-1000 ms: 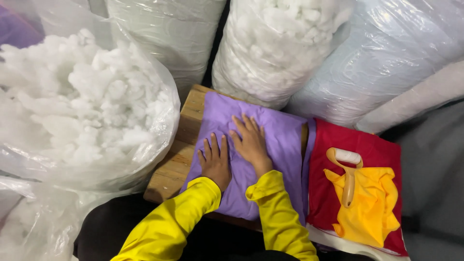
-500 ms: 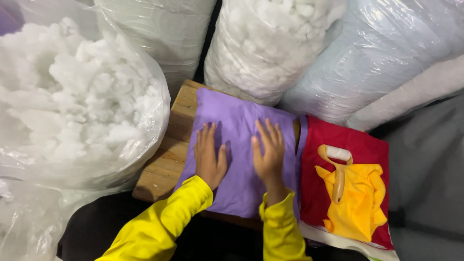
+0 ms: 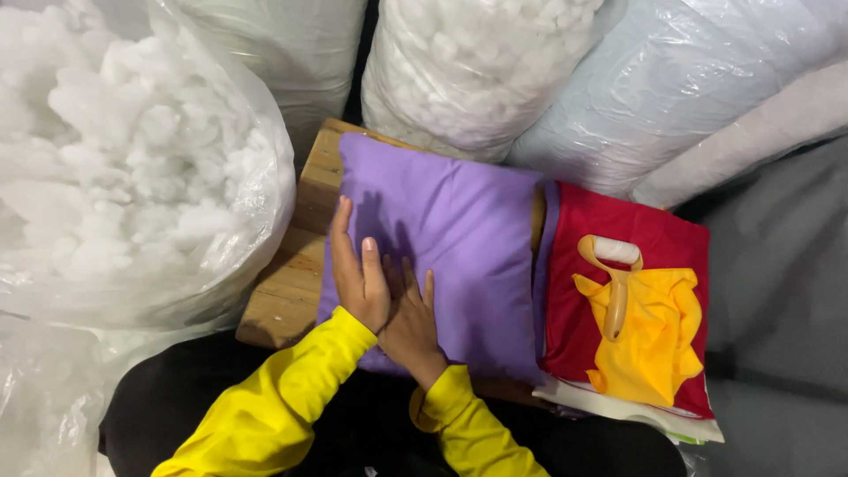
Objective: The person fills a purple fabric case with white stuffing by hand, uses a lint roller to clean the outside, and then places it into a clear plastic bag.
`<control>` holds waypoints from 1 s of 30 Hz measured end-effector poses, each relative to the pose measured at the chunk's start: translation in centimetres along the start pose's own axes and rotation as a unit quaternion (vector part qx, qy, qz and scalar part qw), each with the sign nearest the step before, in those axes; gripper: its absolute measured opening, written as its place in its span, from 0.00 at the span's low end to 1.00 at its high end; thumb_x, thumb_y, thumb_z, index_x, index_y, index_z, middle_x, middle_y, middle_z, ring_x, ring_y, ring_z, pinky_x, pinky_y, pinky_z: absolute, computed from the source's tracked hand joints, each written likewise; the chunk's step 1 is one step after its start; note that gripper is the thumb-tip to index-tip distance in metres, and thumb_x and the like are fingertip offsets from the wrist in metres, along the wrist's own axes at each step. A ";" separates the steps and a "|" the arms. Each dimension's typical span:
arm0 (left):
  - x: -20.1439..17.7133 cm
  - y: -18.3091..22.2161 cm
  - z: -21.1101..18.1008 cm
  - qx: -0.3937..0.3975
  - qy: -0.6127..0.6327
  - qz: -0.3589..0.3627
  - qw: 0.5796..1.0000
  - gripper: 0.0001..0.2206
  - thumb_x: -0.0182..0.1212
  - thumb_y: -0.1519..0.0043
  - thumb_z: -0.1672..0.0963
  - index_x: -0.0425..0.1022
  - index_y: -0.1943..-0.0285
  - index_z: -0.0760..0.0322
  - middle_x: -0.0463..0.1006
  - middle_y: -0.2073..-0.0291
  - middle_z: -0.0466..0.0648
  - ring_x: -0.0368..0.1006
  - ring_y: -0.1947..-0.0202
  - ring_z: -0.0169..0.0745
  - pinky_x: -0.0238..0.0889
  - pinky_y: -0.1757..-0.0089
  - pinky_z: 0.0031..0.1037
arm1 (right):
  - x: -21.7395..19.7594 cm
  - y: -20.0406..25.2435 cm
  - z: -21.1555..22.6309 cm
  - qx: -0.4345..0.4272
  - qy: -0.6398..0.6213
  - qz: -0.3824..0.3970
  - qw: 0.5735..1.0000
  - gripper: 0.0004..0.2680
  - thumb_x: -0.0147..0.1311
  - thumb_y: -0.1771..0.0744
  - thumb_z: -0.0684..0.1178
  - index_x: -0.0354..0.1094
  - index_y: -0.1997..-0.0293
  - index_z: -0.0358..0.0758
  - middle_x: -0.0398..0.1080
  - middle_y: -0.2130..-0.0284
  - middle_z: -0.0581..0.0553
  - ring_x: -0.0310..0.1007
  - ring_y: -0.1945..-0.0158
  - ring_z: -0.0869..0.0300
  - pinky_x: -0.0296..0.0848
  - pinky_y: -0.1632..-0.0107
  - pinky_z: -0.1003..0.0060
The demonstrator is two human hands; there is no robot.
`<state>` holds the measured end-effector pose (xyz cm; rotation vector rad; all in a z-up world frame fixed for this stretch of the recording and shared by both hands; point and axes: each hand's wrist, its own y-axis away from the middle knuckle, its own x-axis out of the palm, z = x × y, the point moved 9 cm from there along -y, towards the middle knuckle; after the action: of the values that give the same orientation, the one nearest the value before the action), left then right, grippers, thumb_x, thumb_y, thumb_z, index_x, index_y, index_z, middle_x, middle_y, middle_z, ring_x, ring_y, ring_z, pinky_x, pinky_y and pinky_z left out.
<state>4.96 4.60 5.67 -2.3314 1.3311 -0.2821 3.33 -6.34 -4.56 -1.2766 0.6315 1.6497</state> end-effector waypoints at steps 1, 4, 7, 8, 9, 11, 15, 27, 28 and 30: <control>0.3 0.9 0.4 -0.001 -0.001 0.003 1.000 0.24 0.39 0.27 0.56 0.51 0.22 0.71 0.54 0.26 0.64 0.48 0.24 0.64 0.38 0.29 0.47 | -1.1 0.1 -0.4 0.003 -0.002 0.000 1.000 0.23 0.46 0.32 0.55 0.57 0.27 0.47 0.51 0.26 0.42 0.38 0.22 0.42 0.24 0.28 0.33; 2.0 2.4 1.1 0.010 -0.024 0.045 0.999 0.22 0.41 0.28 0.58 0.55 0.25 0.73 0.57 0.28 0.69 0.51 0.27 0.71 0.40 0.31 0.51 | -3.7 -0.1 -0.9 -0.020 -0.034 0.065 0.997 0.21 0.46 0.33 0.51 0.60 0.29 0.44 0.55 0.28 0.43 0.41 0.22 0.46 0.31 0.26 0.37; 3.8 4.3 0.8 0.068 -0.085 0.138 0.984 0.24 0.45 0.31 0.56 0.58 0.27 0.75 0.58 0.30 0.71 0.50 0.27 0.73 0.38 0.30 0.52 | -10.4 1.4 -2.2 -0.018 0.033 -0.151 0.988 0.17 0.54 0.34 0.49 0.70 0.36 0.51 0.69 0.38 0.43 0.60 0.30 0.40 0.54 0.35 0.41; 4.7 5.1 1.5 0.074 -0.169 0.195 0.963 0.27 0.47 0.31 0.52 0.55 0.24 0.69 0.54 0.27 0.68 0.46 0.26 0.74 0.36 0.33 0.59 | -10.8 1.9 -3.3 0.007 0.095 -0.170 0.981 0.18 0.53 0.33 0.52 0.68 0.34 0.53 0.65 0.35 0.42 0.56 0.28 0.39 0.52 0.34 0.39; 5.6 5.8 2.3 0.078 -0.250 0.245 0.933 0.31 0.48 0.32 0.48 0.53 0.21 0.63 0.50 0.24 0.64 0.42 0.25 0.74 0.34 0.35 0.65 | -11.3 2.2 -4.5 0.027 0.159 -0.188 0.969 0.19 0.52 0.32 0.55 0.66 0.32 0.55 0.62 0.32 0.42 0.52 0.27 0.38 0.50 0.33 0.37; 6.6 6.8 4.2 0.097 -0.315 0.253 0.910 0.32 0.48 0.32 0.47 0.53 0.21 0.61 0.51 0.23 0.62 0.42 0.24 0.71 0.34 0.35 0.65 | -7.6 2.4 -7.7 0.052 0.147 -0.126 0.980 0.19 0.49 0.31 0.56 0.62 0.30 0.57 0.60 0.31 0.41 0.53 0.27 0.38 0.50 0.33 0.34; 7.4 7.5 6.3 0.100 -0.425 0.281 0.855 0.33 0.47 0.33 0.43 0.52 0.20 0.56 0.47 0.22 0.61 0.37 0.22 0.68 0.28 0.35 0.69 | -8.4 3.1 -9.8 0.110 0.071 -0.031 0.991 0.19 0.49 0.31 0.62 0.62 0.30 0.61 0.63 0.33 0.44 0.58 0.29 0.42 0.55 0.36 0.31; 3.3 4.7 16.0 -0.296 -0.293 0.159 0.895 0.49 0.58 0.42 0.37 0.38 0.17 0.53 0.44 0.23 0.68 0.41 0.24 0.75 0.40 0.38 0.74 | -6.8 6.5 -18.1 0.215 0.033 -0.269 0.938 0.27 0.51 0.31 0.61 0.49 0.22 0.53 0.41 0.25 0.30 0.36 0.24 0.29 0.48 0.32 0.30; 2.8 4.7 16.9 -0.296 -0.293 0.164 0.894 0.49 0.58 0.42 0.37 0.38 0.17 0.53 0.44 0.23 0.68 0.41 0.24 0.75 0.40 0.38 0.74 | -6.1 7.4 -19.4 0.219 0.033 -0.268 0.937 0.27 0.51 0.31 0.61 0.49 0.22 0.53 0.41 0.25 0.30 0.36 0.24 0.29 0.48 0.32 0.30; 2.2 4.4 20.6 -0.435 -0.139 0.120 0.881 0.51 0.59 0.42 0.35 0.33 0.17 0.46 0.54 0.23 0.54 0.57 0.27 0.56 0.48 0.35 0.57 | -3.7 8.3 -26.1 0.358 -0.241 -0.304 0.849 0.27 0.47 0.29 0.61 0.45 0.22 0.40 0.43 0.26 0.28 0.40 0.23 0.39 0.37 0.24 0.46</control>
<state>10.58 6.33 -14.65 -2.6573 1.8035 0.8798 8.05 -32.79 -10.83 -0.4042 0.3982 0.9768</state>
